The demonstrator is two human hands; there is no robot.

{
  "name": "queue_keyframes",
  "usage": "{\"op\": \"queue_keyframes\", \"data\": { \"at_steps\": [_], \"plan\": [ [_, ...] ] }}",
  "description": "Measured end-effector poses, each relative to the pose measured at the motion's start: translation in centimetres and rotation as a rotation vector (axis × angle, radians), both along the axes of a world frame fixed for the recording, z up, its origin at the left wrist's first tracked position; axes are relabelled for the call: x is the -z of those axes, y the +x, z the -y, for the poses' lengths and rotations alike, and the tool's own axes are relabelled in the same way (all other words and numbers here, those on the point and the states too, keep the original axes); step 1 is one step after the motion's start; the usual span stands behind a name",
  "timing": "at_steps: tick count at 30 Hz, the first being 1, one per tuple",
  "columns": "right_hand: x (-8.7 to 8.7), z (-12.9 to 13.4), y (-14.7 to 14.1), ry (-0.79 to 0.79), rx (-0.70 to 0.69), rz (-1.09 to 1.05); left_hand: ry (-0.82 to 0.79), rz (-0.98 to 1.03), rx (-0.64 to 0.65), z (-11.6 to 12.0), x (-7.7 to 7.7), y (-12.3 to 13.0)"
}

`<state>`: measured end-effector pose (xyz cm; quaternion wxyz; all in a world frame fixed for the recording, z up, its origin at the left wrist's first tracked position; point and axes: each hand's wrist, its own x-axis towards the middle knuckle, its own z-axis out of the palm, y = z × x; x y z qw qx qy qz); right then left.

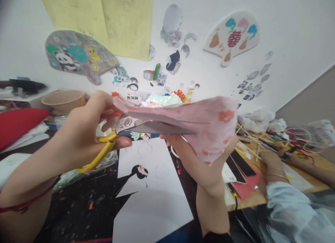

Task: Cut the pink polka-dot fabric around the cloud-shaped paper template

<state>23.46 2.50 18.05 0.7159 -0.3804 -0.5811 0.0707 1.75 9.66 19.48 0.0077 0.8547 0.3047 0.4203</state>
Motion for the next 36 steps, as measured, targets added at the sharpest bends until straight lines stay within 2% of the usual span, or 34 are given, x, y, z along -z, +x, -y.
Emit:
{"op": "queue_keyframes", "data": {
  "at_steps": [4,12,22,30,36],
  "plan": [
    [0.0,-0.3,0.0,0.143,0.067,0.111,0.041,-0.012,-0.018,-0.1,0.1,0.1],
    [-0.6,-0.5,0.5,0.204,0.012,0.188,0.026,-0.019,-0.033,0.2,0.1,0.1],
    [-0.5,-0.2,0.0,0.137,0.069,0.130,0.036,-0.027,-0.019,0.2,-0.1,0.2],
    [-0.6,-0.2,0.1,0.206,0.139,0.168,0.077,-0.026,-0.007,0.2,-0.1,0.3],
    [-1.0,-0.1,0.0,0.183,0.155,0.206,0.103,-0.028,0.000,0.0,0.0,0.2]
  ]
}}
